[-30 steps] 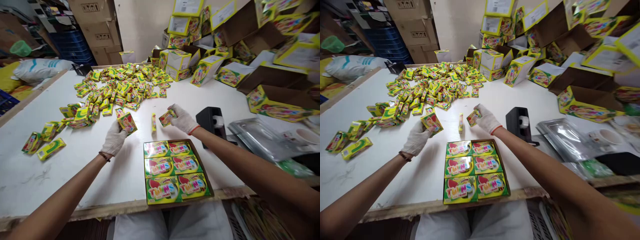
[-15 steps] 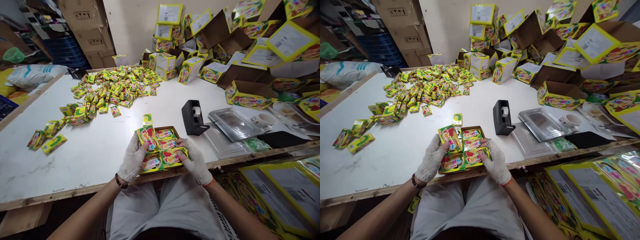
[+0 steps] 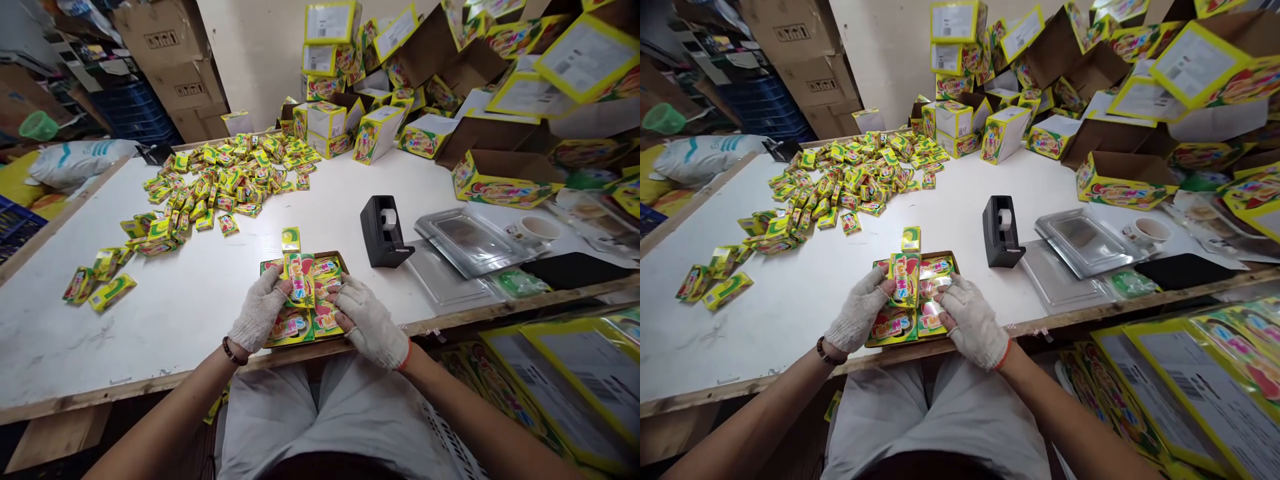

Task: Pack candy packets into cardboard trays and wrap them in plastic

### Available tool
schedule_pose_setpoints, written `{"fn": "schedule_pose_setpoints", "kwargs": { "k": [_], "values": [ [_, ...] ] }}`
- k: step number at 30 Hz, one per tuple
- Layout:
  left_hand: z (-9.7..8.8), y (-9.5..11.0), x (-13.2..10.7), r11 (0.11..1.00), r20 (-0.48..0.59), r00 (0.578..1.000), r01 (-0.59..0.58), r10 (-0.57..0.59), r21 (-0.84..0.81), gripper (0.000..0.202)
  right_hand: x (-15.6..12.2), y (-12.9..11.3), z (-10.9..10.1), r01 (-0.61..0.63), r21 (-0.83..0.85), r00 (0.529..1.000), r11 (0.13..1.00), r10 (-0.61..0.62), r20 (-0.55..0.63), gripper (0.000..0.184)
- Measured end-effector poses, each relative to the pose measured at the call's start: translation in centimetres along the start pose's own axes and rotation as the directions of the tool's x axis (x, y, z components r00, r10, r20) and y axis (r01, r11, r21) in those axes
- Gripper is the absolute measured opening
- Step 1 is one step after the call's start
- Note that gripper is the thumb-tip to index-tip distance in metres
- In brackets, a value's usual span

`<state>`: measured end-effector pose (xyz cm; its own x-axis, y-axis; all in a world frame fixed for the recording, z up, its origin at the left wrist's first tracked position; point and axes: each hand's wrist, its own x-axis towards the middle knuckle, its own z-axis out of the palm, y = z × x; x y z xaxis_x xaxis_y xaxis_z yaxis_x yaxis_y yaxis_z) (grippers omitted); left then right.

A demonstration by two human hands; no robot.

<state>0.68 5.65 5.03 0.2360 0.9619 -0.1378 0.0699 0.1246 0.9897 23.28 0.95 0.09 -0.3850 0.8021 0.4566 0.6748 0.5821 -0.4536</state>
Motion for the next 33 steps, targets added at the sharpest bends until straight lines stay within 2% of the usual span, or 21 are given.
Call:
{"fn": "schedule_pose_setpoints", "kwargs": {
  "k": [3,6,8,10,12,15,18,20,22,25,27,30,33],
  "values": [
    [-0.1,0.2,0.1,1.0,-0.02,1.0,-0.007,0.007,-0.002,0.056,-0.1,0.1,-0.1,-0.023,-0.096,0.996,0.995,0.032,0.088,0.038],
    [0.2,0.4,0.1,0.998,-0.011,1.0,0.008,-0.009,-0.058,0.053,-0.5,0.1,-0.6,-0.041,-0.081,0.99,0.996,0.051,0.132,0.044],
    [0.9,0.6,0.2,0.995,-0.017,1.0,0.009,-0.011,-0.1,0.05,0.0,-0.1,-1.0,-0.076,-0.009,0.997,0.997,0.076,0.032,0.05],
    [2.0,1.0,0.2,0.995,-0.018,1.0,-0.022,0.02,-0.098,0.048,1.4,-0.5,-1.4,-0.165,0.125,0.979,0.978,0.178,-0.102,0.053],
    [3.0,1.4,0.3,0.995,0.016,0.997,-0.076,0.077,-0.057,0.046,3.6,-0.9,-1.9,-0.258,0.3,0.944,0.918,0.306,-0.121,0.052],
    [2.9,1.7,1.1,0.984,0.013,0.987,-0.163,0.163,0.071,0.044,7.1,-0.2,-2.6,-0.362,0.444,0.921,0.82,0.389,0.033,0.045],
    [0.5,1.7,3.6,0.944,-0.122,0.964,-0.197,0.236,0.266,0.044,9.0,1.6,-2.8,-0.416,0.384,0.907,0.824,0.346,0.239,0.037],
    [-1.5,1.6,6.2,0.893,-0.18,0.957,-0.13,0.226,0.432,0.037,9.0,2.6,-2.3,-0.363,0.276,0.909,0.89,0.273,0.314,0.03],
    [-2.8,1.5,9.1,0.789,-0.186,0.968,-0.019,0.168,0.614,0.033,8.5,3.0,-1.6,-0.233,0.164,0.938,0.959,0.177,0.298,0.025],
    [-2.8,1.2,13.2,0.603,-0.146,0.989,0.12,-0.005,0.788,0.047,7.5,2.6,-0.4,-0.06,0.024,0.975,0.998,0.054,0.218,0.024],
    [-2.0,0.8,15.4,0.537,-0.125,0.982,0.181,-0.139,0.824,0.062,7.1,2.3,0.4,-0.006,-0.07,0.983,0.998,0.018,0.184,0.024],
    [-0.6,0.0,17.9,0.531,-0.115,0.966,0.225,-0.231,0.817,0.074,6.8,2.1,1.2,0.036,-0.171,0.987,0.985,-0.008,0.162,0.022],
    [-0.2,-0.3,19.3,0.588,-0.12,0.967,0.233,-0.225,0.775,0.064,6.5,2.4,1.4,0.035,-0.137,0.989,0.99,-0.015,0.148,0.023]
  ]
}}
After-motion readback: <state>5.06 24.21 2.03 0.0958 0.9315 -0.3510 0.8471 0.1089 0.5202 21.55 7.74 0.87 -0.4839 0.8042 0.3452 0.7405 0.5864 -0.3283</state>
